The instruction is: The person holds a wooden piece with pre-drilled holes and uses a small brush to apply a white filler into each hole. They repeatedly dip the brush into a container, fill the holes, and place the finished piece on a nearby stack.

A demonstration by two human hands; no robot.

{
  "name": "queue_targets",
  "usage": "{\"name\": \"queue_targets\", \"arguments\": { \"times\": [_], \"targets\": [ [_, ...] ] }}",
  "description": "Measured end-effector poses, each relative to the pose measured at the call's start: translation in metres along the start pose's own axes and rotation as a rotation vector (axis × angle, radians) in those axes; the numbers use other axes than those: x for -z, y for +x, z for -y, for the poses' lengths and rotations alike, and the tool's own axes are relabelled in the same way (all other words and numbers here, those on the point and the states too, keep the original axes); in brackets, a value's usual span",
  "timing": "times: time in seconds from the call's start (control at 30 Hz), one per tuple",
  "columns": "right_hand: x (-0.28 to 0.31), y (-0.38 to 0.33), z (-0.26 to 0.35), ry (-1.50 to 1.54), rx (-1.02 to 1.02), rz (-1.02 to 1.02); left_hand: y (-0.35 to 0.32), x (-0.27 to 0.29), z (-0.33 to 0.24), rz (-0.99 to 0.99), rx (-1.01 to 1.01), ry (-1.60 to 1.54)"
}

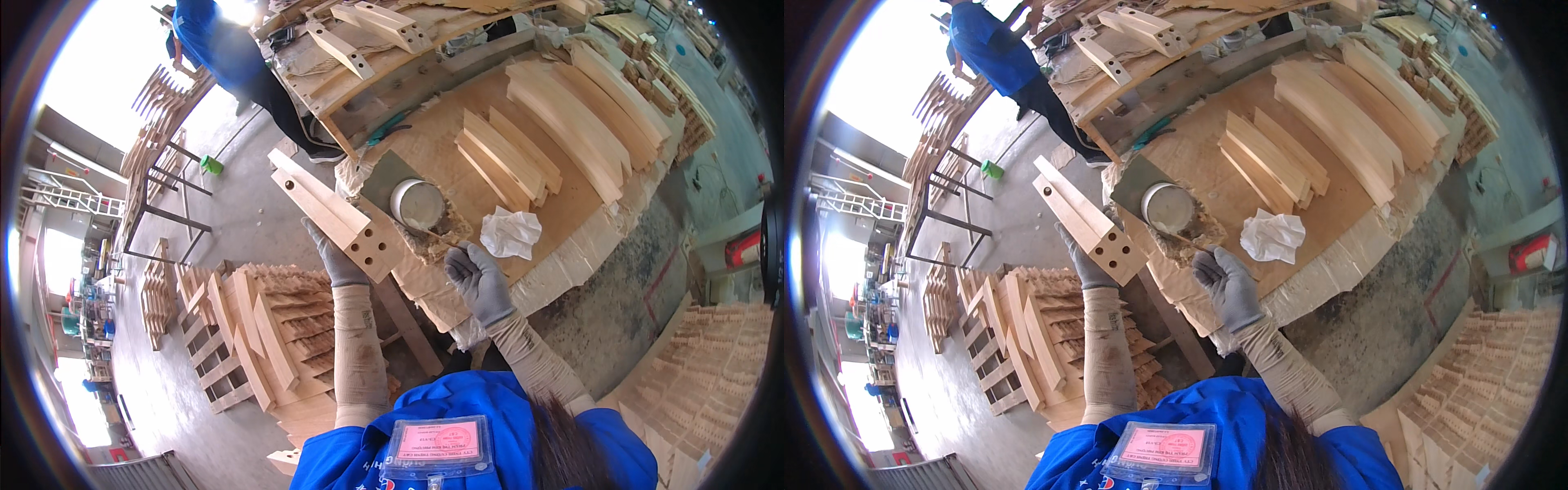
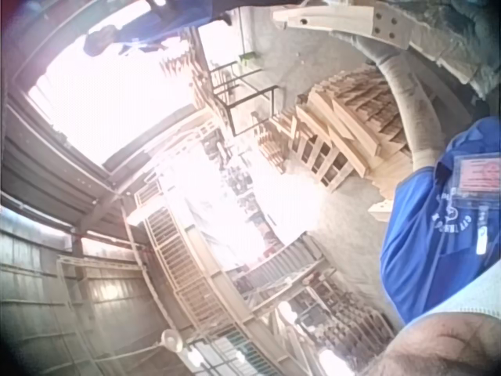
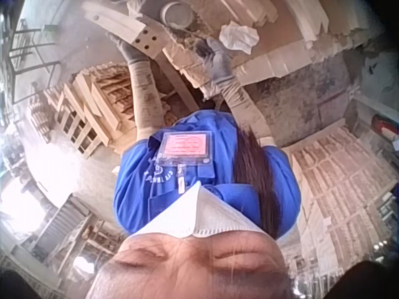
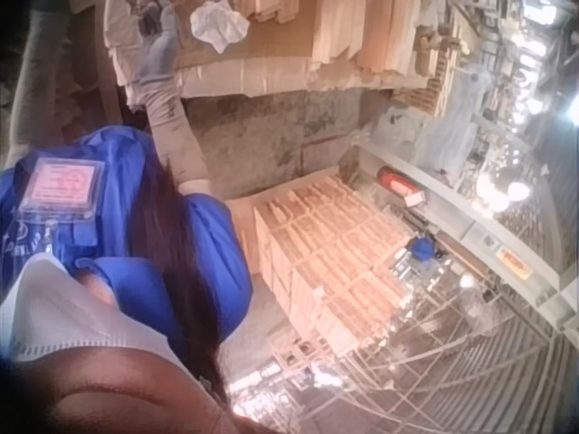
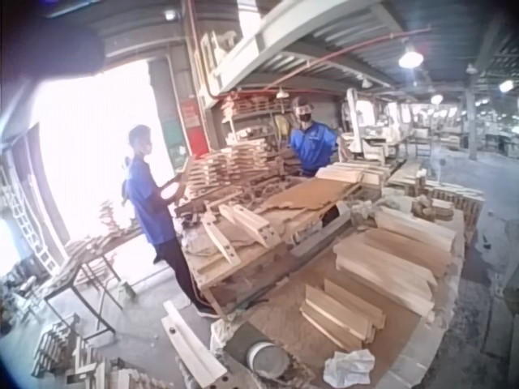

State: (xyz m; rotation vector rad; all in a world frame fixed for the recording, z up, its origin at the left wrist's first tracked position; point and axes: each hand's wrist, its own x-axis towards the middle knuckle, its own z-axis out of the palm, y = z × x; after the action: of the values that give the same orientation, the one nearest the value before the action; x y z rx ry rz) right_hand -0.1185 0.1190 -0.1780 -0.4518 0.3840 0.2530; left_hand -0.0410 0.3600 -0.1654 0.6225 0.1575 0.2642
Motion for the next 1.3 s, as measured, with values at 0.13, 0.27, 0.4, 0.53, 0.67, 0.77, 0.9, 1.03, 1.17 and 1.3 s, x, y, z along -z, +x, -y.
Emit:
{"name": "queue_targets", "arguments": {
  "times": [0.13,0.27,0.4,0.53,0.67,0.77,0.9,1.03,1.17,1.3],
  "targets": [
    [0.003,0.001,0.006,0.154,-0.097,-0.021,-0.014,0.000,-0.013,0.082,0.007,-0.013],
    [-0.001,0.000,0.017,0.139,-0.067,0.056,-0.023,-0.004,-0.025,0.126,0.010,-0.066],
    [-0.010,0.002,0.032,-0.223,0.209,0.134,-0.030,-0.015,-0.033,0.135,0.054,-0.169],
    [-0.023,0.024,0.041,-0.444,0.403,0.000,-0.032,-0.028,-0.036,0.160,0.124,-0.231],
    [-0.028,0.058,0.050,-0.410,0.414,-0.098,-0.032,-0.042,-0.034,0.112,0.111,-0.178],
    [-0.037,0.068,0.058,-0.367,0.314,-0.069,-0.037,-0.057,-0.032,0.084,0.084,-0.173],
    [-0.047,0.068,0.091,-0.322,0.222,-0.008,-0.041,-0.077,-0.028,0.101,0.113,-0.264],
    [-0.090,0.033,0.130,-0.317,0.140,0.103,-0.048,-0.099,-0.020,0.069,0.059,-0.192],
    [-0.126,-0.009,0.151,-0.347,0.109,0.315,-0.055,-0.116,-0.006,0.127,0.014,-0.199],
    [-0.142,-0.038,0.159,-0.417,0.044,0.393,-0.058,-0.132,0.008,0.142,0.007,-0.229]
  ]
}}
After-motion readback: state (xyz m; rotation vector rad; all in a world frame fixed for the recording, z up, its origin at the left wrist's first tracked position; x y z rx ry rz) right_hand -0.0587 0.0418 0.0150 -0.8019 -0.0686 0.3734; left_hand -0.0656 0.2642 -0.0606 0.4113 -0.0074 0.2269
